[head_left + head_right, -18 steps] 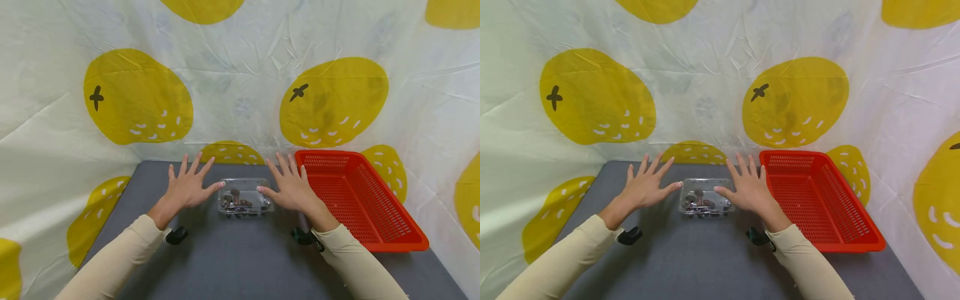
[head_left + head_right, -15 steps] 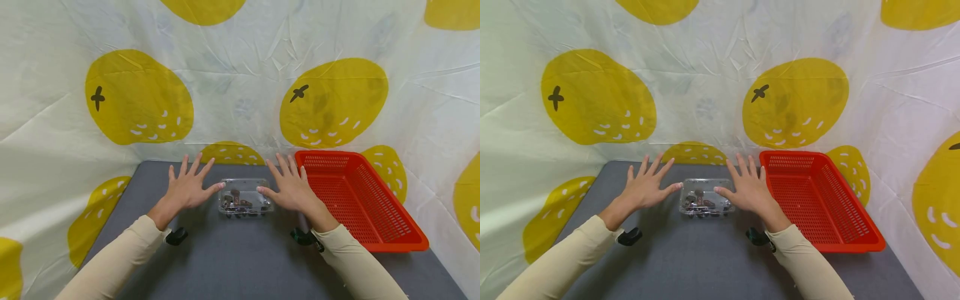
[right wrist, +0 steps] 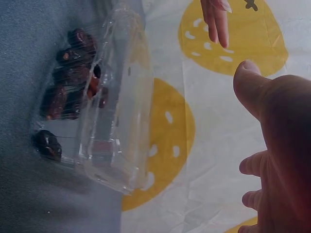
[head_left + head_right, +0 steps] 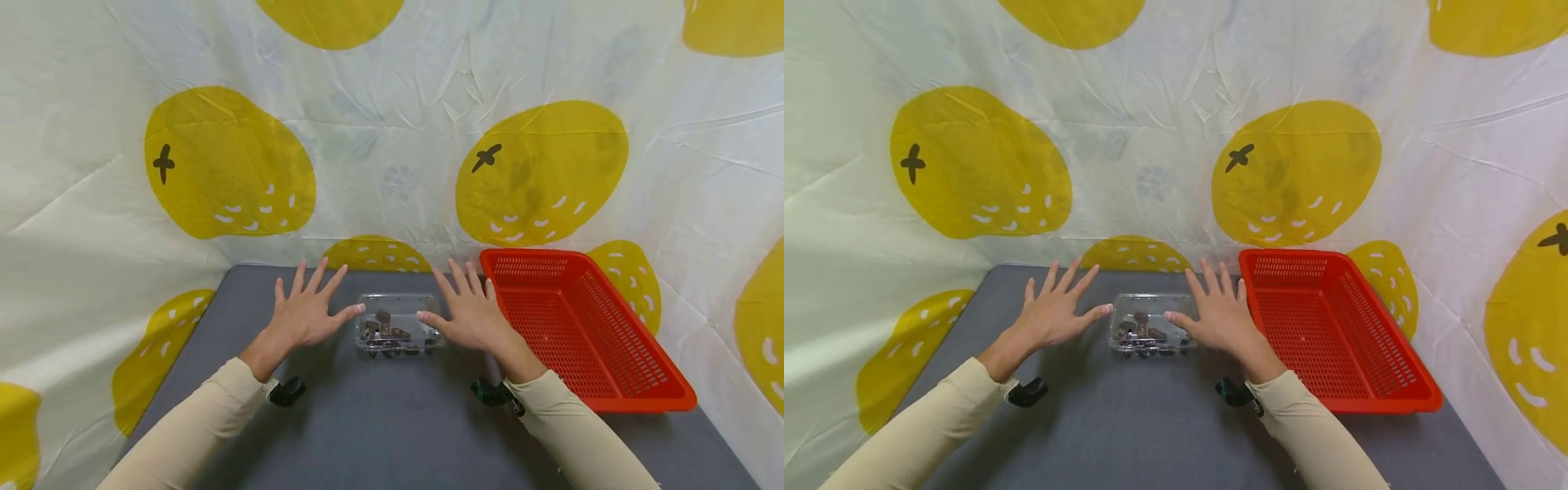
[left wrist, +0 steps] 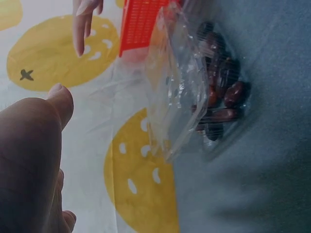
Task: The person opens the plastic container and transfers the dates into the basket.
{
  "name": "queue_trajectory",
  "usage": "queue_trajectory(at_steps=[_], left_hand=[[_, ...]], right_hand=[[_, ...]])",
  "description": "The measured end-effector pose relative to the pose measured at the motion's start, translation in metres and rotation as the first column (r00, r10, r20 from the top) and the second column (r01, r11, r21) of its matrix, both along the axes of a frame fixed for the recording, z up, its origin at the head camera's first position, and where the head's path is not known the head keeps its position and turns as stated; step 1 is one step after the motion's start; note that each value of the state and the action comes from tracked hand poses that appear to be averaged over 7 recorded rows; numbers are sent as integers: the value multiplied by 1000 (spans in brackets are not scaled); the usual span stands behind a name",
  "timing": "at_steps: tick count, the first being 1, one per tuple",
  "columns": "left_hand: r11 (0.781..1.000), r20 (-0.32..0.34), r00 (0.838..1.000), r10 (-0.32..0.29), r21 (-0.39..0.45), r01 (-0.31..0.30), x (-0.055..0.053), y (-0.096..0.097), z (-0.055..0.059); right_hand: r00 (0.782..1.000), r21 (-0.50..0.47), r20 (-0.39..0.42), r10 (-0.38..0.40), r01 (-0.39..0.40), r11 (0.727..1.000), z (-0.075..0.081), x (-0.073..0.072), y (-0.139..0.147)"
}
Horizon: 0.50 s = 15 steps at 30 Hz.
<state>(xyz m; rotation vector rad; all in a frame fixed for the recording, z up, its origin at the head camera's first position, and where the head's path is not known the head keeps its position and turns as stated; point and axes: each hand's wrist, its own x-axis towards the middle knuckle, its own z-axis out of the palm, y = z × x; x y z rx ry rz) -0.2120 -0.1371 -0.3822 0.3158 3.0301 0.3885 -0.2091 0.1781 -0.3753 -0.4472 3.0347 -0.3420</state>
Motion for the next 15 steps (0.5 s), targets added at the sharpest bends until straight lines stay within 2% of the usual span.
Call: queue_trajectory(at_steps=[15], left_hand=[[1000,-5,1000,-9,22,9,5,3,-14]], right_hand=[[1000,-18,-12,11,-11,1000,-19,3,2]])
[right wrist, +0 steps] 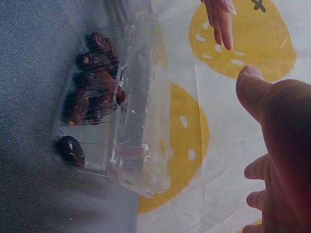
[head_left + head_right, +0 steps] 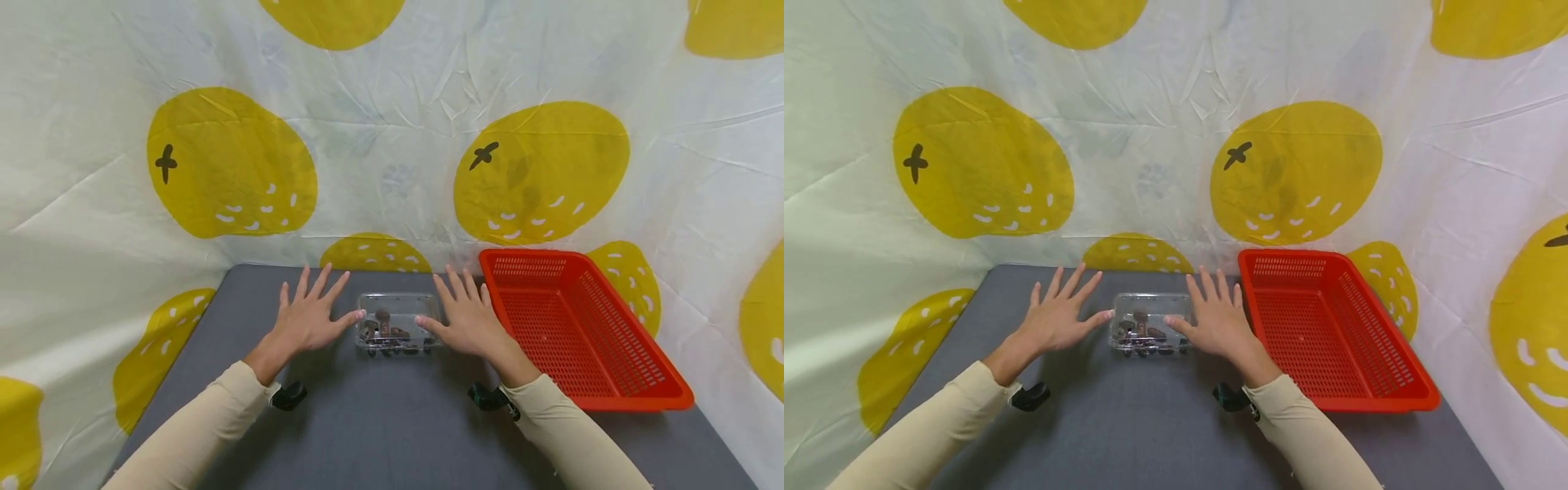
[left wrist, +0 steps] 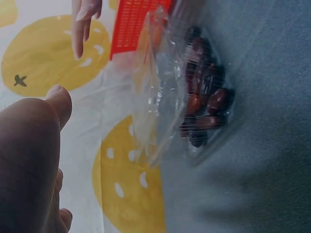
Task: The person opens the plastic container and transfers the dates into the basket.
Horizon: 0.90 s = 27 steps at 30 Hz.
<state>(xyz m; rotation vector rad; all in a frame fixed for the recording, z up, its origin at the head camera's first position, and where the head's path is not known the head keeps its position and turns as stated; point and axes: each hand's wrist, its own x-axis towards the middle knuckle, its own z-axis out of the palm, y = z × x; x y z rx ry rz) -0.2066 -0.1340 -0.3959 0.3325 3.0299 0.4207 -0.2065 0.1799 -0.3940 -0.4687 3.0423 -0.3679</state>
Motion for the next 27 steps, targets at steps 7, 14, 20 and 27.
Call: queue_trajectory(at_steps=[7,14,20,27], left_hand=[[1000,-5,1000,-4,-4,4,4,1,-10],[1000,-25,1000,-8,20,9,7,5,-21],[1000,-44,999,-6,29,8,12,4,-30],[998,-85,996,-23,57,28,8,4,-37]], right_hand=[[1000,-15,-5,5,-5,1000,-10,4,2],[1000,-22,-9,-5,4,1000,-20,7,2],[1000,-1,-12,-1,1,1000,-27,10,-2],[999,10,-39,-17,17,1000,-33,10,-2]])
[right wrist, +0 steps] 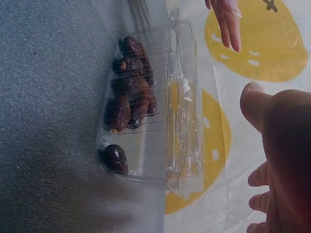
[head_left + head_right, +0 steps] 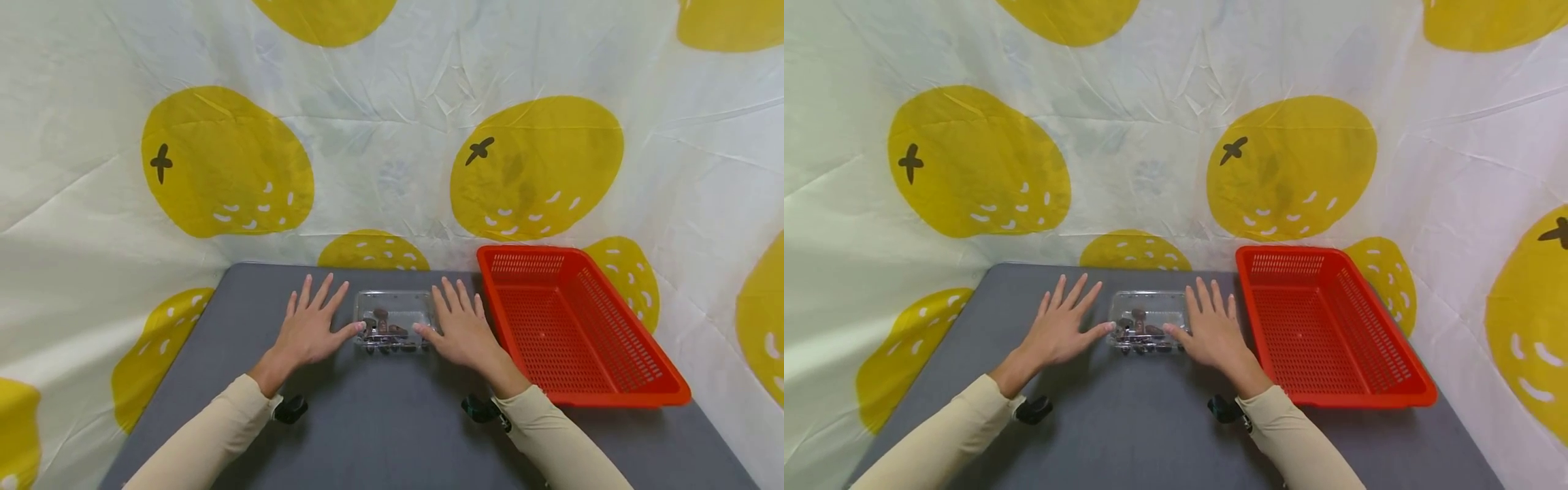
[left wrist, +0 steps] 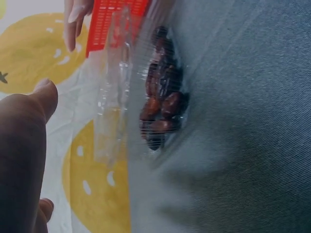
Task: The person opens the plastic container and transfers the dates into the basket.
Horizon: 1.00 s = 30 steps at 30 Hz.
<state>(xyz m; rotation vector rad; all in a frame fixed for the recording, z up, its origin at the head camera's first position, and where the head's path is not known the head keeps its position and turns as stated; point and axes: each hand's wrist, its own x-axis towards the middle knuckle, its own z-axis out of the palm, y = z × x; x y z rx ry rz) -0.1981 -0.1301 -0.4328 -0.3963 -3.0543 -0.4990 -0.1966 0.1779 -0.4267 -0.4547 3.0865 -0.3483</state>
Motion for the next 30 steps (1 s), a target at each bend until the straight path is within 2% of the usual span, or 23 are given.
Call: queue_trajectory(at_steps=[9,16,23,26,30], left_hand=[[1000,-10,1000,-8,20,8,4,-3,-11],[998,44,999,-13,57,10,3,-6,-14],[998,135,991,-19,70,9,3,-7,-20],[992,185,982,-40,127,16,5,-7,-23],[973,272,960,-62,233,-3,8,-5,-25]], right_hand=[[1000,-10,18,-8,8,1000,-6,3,-1],[1000,2,14,-9,9,1000,-10,2,-1],[999,-10,37,1,0,1000,-14,2,-7],[999,-11,51,4,-4,1000,-16,4,-8],[999,-5,45,14,-14,1000,-19,8,-9]])
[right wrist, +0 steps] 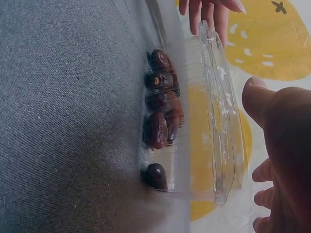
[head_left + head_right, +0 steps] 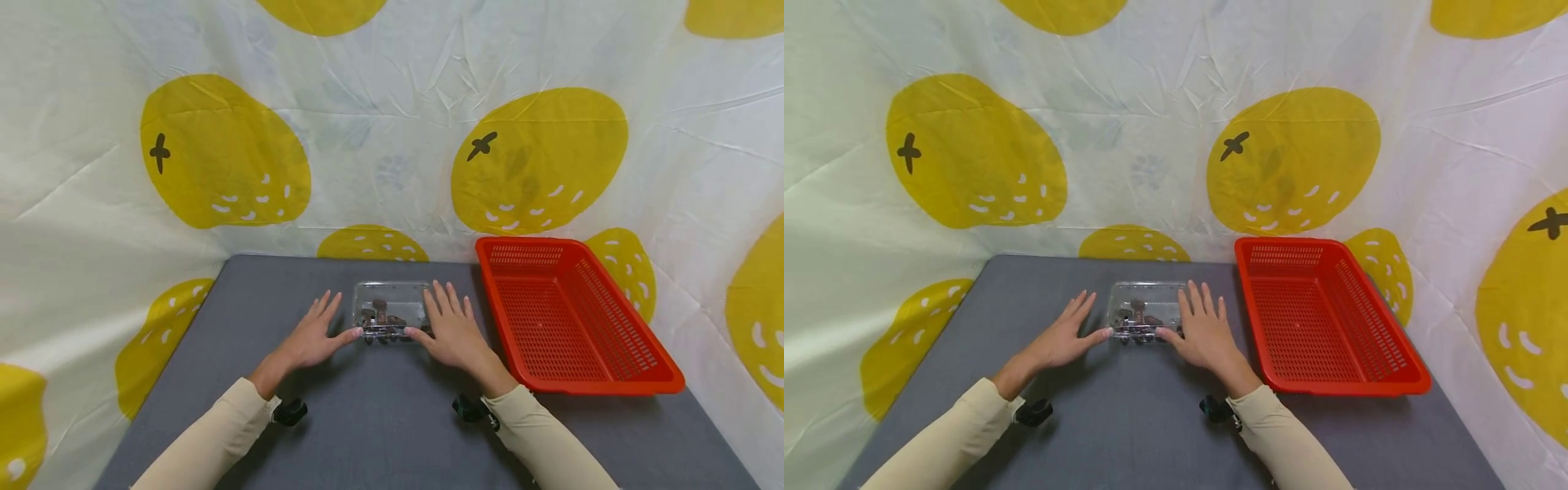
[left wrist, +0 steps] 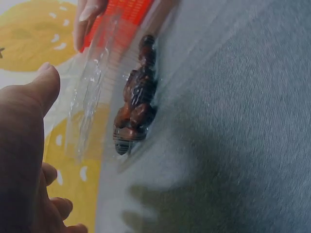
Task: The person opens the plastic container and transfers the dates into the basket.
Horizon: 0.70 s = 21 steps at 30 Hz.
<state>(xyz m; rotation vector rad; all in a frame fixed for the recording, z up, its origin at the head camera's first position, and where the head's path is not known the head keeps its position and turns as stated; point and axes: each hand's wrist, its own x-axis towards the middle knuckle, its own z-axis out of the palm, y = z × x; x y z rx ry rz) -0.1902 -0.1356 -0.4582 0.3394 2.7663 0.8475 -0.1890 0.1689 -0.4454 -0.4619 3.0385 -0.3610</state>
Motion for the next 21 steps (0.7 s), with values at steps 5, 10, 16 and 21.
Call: queue_trajectory(at_steps=[5,10,16,21], left_hand=[[995,98,995,24,96,-34,2,3,0],[976,154,987,56,200,-87,2,7,0],[871,253,960,119,437,-223,-1,9,3],[752,339,936,89,594,-287,-5,8,1]], right_hand=[[999,4,-21,28,-28,1000,-1,0,-4],[998,25,-32,58,-57,998,-3,-1,-12],[994,46,-34,100,-98,994,-2,0,-23],[989,45,-48,140,-138,989,-2,-1,-31]])
